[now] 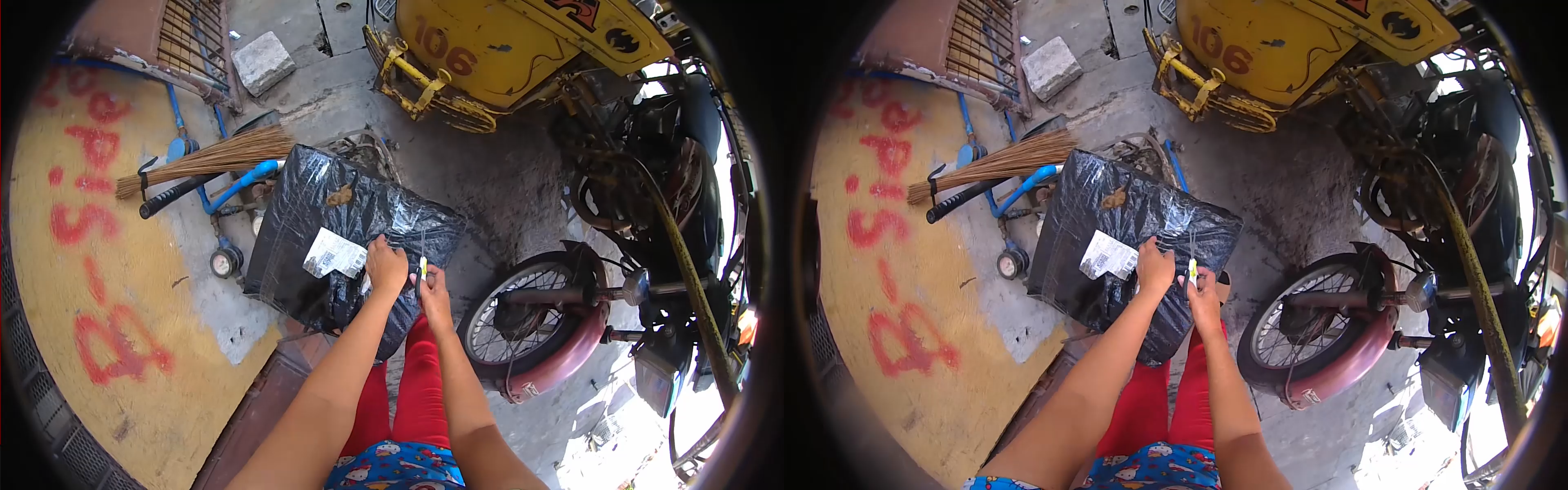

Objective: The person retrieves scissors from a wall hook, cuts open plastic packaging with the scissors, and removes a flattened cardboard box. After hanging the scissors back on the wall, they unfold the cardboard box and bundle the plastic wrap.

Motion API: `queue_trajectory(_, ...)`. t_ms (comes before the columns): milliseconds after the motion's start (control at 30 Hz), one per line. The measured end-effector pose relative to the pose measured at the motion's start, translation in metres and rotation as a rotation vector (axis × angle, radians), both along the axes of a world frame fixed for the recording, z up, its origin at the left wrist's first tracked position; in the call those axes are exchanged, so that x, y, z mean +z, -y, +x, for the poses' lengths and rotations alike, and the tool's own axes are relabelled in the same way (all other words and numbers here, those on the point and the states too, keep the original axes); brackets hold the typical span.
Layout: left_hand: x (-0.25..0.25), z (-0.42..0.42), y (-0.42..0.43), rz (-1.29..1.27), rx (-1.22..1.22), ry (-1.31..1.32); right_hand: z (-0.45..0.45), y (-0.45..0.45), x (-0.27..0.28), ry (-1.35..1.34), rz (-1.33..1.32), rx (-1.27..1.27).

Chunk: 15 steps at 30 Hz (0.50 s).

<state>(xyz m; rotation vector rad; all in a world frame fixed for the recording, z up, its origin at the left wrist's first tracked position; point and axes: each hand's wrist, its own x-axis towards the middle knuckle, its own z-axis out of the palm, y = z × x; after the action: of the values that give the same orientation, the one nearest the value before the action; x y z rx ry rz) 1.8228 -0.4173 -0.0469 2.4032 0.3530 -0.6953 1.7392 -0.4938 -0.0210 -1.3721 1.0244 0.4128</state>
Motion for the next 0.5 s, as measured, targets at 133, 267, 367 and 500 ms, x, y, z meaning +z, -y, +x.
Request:
queue_trajectory(133,-0.012,0.001,0.008,0.144,0.113,0.108,0.001,0.025,-0.021,0.087,0.086,-0.161)
queue_trajectory(267,-0.020,0.013,-0.006,0.049,0.206,0.002,0.008,0.043,-0.014,0.025,0.158,-0.120)
queue_trajectory(367,-0.020,0.014,-0.025,0.009,0.148,-0.042,0.010,0.060,-0.011,-0.044,0.357,-0.070)
queue_trajectory(500,0.015,0.013,-0.029,0.149,-0.109,0.083,0.010,0.083,-0.012,-0.074,0.555,-0.026)
